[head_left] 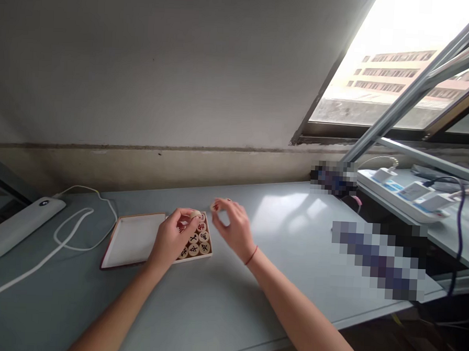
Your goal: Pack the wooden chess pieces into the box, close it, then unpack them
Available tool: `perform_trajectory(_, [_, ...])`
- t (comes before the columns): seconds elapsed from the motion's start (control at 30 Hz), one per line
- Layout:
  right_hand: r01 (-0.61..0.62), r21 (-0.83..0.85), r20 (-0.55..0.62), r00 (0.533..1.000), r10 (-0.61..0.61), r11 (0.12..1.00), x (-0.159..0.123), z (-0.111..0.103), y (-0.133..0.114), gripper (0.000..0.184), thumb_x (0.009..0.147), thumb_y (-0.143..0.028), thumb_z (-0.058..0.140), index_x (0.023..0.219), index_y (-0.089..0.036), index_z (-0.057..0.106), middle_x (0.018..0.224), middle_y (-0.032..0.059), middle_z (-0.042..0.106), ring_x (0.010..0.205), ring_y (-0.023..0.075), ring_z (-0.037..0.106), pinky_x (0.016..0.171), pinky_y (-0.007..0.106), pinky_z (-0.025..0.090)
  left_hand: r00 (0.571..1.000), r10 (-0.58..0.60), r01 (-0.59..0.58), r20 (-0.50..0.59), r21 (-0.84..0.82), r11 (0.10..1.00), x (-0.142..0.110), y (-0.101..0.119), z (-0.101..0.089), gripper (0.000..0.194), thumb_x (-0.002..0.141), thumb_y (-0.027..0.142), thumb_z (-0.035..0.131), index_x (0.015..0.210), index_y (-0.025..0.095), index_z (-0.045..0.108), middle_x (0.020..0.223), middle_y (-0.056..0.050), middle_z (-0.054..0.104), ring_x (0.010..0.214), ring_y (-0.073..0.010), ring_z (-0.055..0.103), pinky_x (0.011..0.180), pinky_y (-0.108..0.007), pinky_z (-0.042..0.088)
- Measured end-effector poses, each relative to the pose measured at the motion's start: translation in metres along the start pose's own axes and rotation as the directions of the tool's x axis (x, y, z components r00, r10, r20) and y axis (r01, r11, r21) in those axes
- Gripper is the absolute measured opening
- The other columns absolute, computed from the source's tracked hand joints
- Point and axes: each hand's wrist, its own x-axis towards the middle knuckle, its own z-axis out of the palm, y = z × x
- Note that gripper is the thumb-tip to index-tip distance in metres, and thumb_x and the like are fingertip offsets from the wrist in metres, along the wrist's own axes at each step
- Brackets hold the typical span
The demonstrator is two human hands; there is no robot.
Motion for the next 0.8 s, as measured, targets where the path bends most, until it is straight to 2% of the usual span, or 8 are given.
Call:
perform_trajectory(0.1, [-0.221,-0.046,-0.074,0.973,0.217,0.974,0.005,-0.013,0.032,0.015,0.088,-0.025,0.05,0.099,-0.021,0.058,0.095,0.0059,0.069,0.089,0.0209,0.061,0.081,0.034,0.046,0.998,-0.048,0.042,-0.039,-0.136,0.99,0.003,-0.005,-0.001,0.035,0.078,0.049,0.06,0.1,0.021,0.061,0.096,-0.005,0.07,0.086,-0.0189,0.067,0.077,-0.03,0.053])
perform_trajectory(0.17, [-0.305,-0.104,-0.023,0.952,0.305,0.946,0.004,-0.017,0.052,0.011,0.086,-0.024,0.051,0.092,-0.023,0.059,0.09,0.0045,0.069,0.088,0.0218,0.059,0.079,0.034,0.046,0.998,-0.055,0.047,-0.041,-0.184,0.982,0.005,-0.007,-0.002,0.036,0.078,0.048,0.06,0.103,0.022,0.063,0.098,-0.005,0.07,0.091,-0.0195,0.067,0.081,-0.031,0.053])
perform_trajectory(0.27, [-0.345,-0.174,0.086,0.928,0.363,0.922,-0.002,-0.013,0.072,0.01,0.084,-0.025,0.051,0.09,-0.024,0.06,0.09,0.0039,0.069,0.089,0.0225,0.059,0.078,0.033,0.044,0.996,-0.088,0.081,-0.028,-0.191,0.978,0.005,-0.006,-0.002,0.034,0.077,0.046,0.062,0.101,0.022,0.066,0.099,-0.006,0.07,0.09,-0.0196,0.067,0.079,-0.031,0.055])
perform_trajectory(0.4, [-0.344,-0.257,0.14,0.911,0.387,0.903,-0.007,-0.006,0.08,0.011,0.085,-0.027,0.052,0.089,-0.024,0.061,0.086,0.0048,0.069,0.089,0.0237,0.058,0.076,0.033,0.043,0.993,-0.116,0.114,-0.002,-0.193,0.975,0.005,-0.006,-0.001,0.042,0.077,0.041,0.062,0.113,0.02,0.062,0.097,-0.006,0.068,0.082,-0.0171,0.067,0.072,-0.029,0.056])
perform_trajectory(0.5, [-0.344,-0.274,0.119,0.915,0.386,0.898,-0.005,-0.005,0.07,0.013,0.086,-0.029,0.051,0.086,-0.022,0.063,0.088,0.0065,0.069,0.09,0.0253,0.057,0.079,0.037,0.043,1.0,-0.03,0.031,0.002,-0.085,0.996,0.004,-0.008,0.0,0.038,0.081,0.039,0.059,0.114,0.02,0.06,0.095,-0.004,0.067,0.078,-0.0154,0.066,0.074,-0.029,0.055])
perform_trajectory(0.6, [-0.28,-0.136,0.074,0.954,0.291,0.95,-0.003,-0.005,0.041,0.018,0.088,-0.034,0.051,0.089,-0.021,0.063,0.094,0.0087,0.068,0.093,0.0246,0.057,0.084,0.039,0.043,0.984,0.175,-0.171,-0.012,0.159,0.972,0.001,-0.011,0.003,0.028,0.084,0.037,0.058,0.108,0.022,0.061,0.099,-0.004,0.067,0.085,-0.0174,0.065,0.079,-0.031,0.052])
perform_trajectory(0.7, [-0.205,0.128,0.187,0.966,0.18,0.97,-0.002,-0.001,0.002,0.022,0.086,-0.037,0.056,0.1,-0.021,0.061,0.094,0.0066,0.068,0.085,0.0192,0.06,0.077,0.032,0.047,0.935,0.353,-0.344,0.034,0.33,0.879,-0.004,-0.013,0.007,0.021,0.087,0.032,0.055,0.104,0.023,0.06,0.1,-0.003,0.066,0.09,-0.0184,0.063,0.08,-0.03,0.05])
perform_trajectory(0.8, [-0.205,0.24,0.23,0.962,0.15,0.949,-0.005,0.003,-0.026,0.015,0.084,-0.033,0.058,0.093,-0.021,0.063,0.084,0.0034,0.067,0.077,0.0158,0.06,0.071,0.027,0.048,0.912,0.407,-0.397,0.057,0.374,0.838,-0.006,-0.013,0.009,0.017,0.089,0.026,0.051,0.103,0.022,0.059,0.097,-0.003,0.067,0.084,-0.017,0.064,0.075,-0.028,0.05])
